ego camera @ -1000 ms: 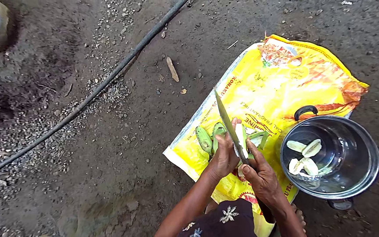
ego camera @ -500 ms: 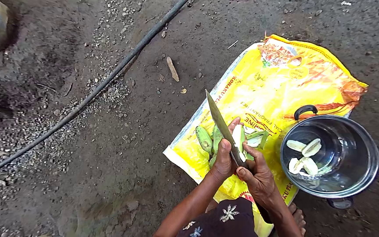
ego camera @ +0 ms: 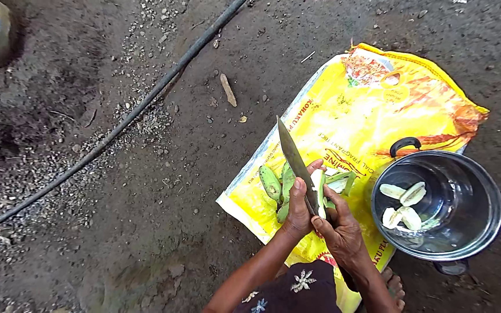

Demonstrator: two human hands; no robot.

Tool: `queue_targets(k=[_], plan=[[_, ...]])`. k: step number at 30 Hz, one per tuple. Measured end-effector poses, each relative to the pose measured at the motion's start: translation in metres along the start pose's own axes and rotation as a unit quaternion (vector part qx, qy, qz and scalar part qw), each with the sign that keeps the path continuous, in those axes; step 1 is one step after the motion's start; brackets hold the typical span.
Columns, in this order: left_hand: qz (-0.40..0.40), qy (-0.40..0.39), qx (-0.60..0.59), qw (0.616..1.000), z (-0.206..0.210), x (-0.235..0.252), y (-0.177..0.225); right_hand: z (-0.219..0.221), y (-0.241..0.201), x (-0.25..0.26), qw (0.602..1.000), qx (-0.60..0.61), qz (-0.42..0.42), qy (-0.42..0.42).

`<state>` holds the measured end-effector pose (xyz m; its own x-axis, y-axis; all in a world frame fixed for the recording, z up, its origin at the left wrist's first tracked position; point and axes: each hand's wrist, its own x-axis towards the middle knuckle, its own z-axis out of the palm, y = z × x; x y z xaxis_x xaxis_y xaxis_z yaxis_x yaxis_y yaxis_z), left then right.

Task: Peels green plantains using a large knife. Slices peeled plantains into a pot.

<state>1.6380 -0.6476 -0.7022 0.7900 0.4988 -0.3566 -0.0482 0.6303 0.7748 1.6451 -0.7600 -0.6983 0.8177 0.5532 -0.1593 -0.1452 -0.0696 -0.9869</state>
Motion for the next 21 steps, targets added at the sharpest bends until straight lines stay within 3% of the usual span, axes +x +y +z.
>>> queue_targets(k=[9,21], plan=[[-0.003,-0.021,0.056,0.998,-0.008,0.000,-0.001,-0.001,0.000,0.000,0.999,0.023,0.021,0.009],[-0.073,-0.047,0.069,0.994,-0.016,0.000,0.005,-0.008,0.006,0.002,1.000,0.007,0.012,-0.008]])
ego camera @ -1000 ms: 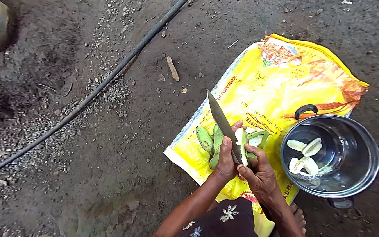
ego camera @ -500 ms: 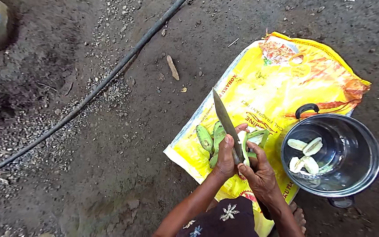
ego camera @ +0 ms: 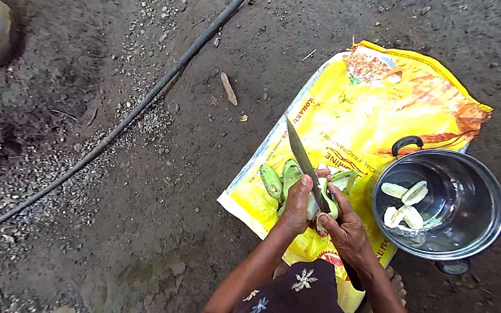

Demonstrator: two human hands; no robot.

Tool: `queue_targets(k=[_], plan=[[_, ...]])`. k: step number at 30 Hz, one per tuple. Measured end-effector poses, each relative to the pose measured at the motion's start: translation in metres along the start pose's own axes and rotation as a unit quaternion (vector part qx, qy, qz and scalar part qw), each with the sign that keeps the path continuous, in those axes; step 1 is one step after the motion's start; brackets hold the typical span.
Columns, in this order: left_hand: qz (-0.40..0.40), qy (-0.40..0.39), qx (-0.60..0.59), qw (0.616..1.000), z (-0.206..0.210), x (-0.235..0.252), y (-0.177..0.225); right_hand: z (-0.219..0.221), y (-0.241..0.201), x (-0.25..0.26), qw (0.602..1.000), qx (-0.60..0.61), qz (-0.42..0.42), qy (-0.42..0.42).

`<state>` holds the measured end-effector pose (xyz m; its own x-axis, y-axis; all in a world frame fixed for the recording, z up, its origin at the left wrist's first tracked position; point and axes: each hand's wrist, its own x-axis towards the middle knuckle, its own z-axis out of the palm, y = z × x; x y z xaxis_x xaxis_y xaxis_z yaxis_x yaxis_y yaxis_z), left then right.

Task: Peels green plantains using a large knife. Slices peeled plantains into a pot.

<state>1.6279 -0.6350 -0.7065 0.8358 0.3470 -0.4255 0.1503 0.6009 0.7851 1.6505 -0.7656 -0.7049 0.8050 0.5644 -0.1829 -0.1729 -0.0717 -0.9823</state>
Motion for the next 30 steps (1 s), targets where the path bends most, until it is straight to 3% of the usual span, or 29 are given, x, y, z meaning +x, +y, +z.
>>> queue_targets(k=[8,12,15,19,22,26,30], plan=[[-0.096,0.001,0.000,0.995,0.000,-0.005,0.019,-0.013,0.005,0.003,0.998,-0.064,-0.011,0.000],[-0.149,-0.016,0.001,0.989,-0.009,0.001,0.023,-0.014,-0.001,0.003,0.994,0.038,0.105,0.002],[-0.165,0.018,-0.053,0.985,-0.019,0.005,0.019,-0.017,0.006,0.003,0.968,0.142,0.206,0.018],[-0.189,0.103,-0.163,0.963,-0.013,0.010,0.022,-0.026,0.000,0.002,0.954,0.113,0.278,-0.009],[-0.186,0.150,-0.195,0.951,-0.003,0.017,0.023,-0.024,-0.015,0.001,0.967,0.056,0.246,-0.034],[-0.186,0.198,-0.184,0.945,0.013,0.025,0.029,-0.005,-0.026,-0.003,0.989,-0.074,0.116,-0.047],[-0.173,0.175,-0.193,0.950,0.010,0.024,0.026,0.012,-0.022,-0.007,0.984,-0.174,-0.012,-0.025]])
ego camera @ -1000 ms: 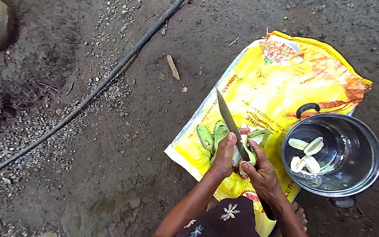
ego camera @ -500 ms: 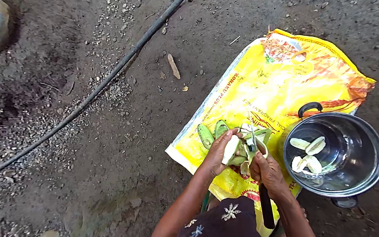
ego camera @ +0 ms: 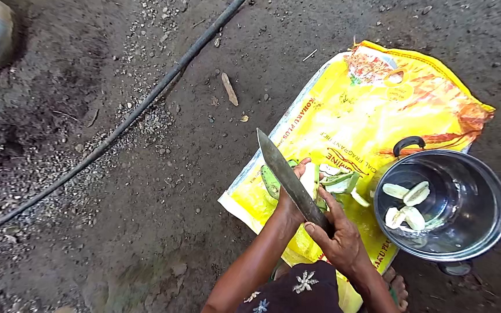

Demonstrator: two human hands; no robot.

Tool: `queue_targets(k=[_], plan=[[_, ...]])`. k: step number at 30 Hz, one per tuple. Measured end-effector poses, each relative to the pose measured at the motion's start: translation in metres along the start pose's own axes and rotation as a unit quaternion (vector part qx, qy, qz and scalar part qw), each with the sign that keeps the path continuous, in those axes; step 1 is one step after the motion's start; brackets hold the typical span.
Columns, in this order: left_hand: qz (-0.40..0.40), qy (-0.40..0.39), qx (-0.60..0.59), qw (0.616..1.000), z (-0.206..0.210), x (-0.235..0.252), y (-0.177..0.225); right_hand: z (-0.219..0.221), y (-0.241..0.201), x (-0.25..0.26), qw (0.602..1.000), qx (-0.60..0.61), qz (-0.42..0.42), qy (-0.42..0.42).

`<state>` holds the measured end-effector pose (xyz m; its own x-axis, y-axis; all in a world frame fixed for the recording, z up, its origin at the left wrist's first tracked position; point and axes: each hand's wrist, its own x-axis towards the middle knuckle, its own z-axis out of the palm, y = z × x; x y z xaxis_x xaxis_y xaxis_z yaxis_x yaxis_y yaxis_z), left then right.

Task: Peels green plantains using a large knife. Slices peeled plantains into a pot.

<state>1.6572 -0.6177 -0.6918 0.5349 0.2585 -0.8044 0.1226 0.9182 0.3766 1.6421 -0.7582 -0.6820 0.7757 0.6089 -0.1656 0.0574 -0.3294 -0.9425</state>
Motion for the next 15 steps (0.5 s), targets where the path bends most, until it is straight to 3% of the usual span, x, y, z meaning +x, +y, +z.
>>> queue_targets(k=[3,15], plan=[[-0.002,0.005,-0.027,1.000,0.0011,-0.0018,-0.0004,0.0021,0.0066,0.0000,0.999,-0.022,-0.030,0.010],[0.013,0.008,-0.027,1.000,0.0023,-0.0016,-0.0032,-0.0005,0.0090,0.0027,1.000,0.006,-0.016,-0.015]])
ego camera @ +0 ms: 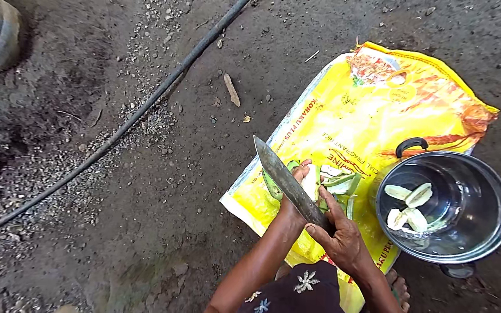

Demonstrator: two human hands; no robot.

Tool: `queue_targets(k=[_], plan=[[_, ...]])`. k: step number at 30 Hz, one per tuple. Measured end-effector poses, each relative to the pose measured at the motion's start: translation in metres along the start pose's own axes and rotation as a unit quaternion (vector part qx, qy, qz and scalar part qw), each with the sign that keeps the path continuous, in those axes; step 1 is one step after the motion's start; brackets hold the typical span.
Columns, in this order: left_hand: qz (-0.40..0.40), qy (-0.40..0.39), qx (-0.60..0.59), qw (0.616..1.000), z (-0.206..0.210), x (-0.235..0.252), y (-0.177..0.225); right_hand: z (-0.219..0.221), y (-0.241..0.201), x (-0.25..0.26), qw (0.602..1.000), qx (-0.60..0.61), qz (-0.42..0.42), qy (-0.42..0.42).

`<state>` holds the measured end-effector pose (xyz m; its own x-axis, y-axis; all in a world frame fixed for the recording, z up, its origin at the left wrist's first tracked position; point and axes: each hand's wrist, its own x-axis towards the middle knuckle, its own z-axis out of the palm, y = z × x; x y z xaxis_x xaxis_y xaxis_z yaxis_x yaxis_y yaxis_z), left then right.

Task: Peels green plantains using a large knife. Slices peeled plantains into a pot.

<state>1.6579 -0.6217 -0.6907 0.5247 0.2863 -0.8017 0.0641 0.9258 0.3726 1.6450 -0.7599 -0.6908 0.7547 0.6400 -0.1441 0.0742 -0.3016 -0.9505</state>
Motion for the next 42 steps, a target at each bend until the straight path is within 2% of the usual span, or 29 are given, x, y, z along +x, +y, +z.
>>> queue_targets(k=[7,15,20,21,23,26,30,33,39,42], plan=[[0.016,0.014,0.018,1.000,0.000,-0.006,-0.004,-0.002,0.004,0.000,0.999,0.036,0.008,0.007],[0.008,-0.027,-0.005,1.000,0.002,-0.017,-0.005,-0.004,0.009,0.005,0.996,0.083,0.026,0.020],[0.021,-0.227,0.019,0.974,-0.020,-0.014,-0.006,-0.010,0.004,0.006,0.993,0.109,0.052,0.006],[0.020,-0.244,0.022,0.969,-0.023,-0.013,-0.006,-0.011,0.003,0.006,0.992,0.115,0.059,0.001],[0.018,-0.219,0.014,0.975,-0.022,-0.015,-0.006,-0.010,0.003,0.005,0.993,0.107,0.056,-0.013],[0.009,-0.124,-0.011,0.992,-0.012,-0.012,-0.004,-0.005,0.001,0.003,0.994,0.093,0.053,-0.038],[-0.004,-0.142,-0.034,0.989,-0.016,-0.009,-0.002,-0.004,0.002,0.003,0.993,0.100,0.047,-0.042],[-0.006,-0.185,-0.039,0.982,-0.023,-0.008,-0.003,-0.004,0.003,0.003,0.991,0.119,0.038,-0.037],[0.044,-0.245,0.023,0.968,-0.030,-0.010,-0.009,-0.003,0.009,0.003,0.996,0.086,0.004,0.023],[0.049,-0.253,0.022,0.966,-0.030,-0.012,-0.011,-0.007,0.011,0.004,0.996,0.088,-0.001,0.016]])
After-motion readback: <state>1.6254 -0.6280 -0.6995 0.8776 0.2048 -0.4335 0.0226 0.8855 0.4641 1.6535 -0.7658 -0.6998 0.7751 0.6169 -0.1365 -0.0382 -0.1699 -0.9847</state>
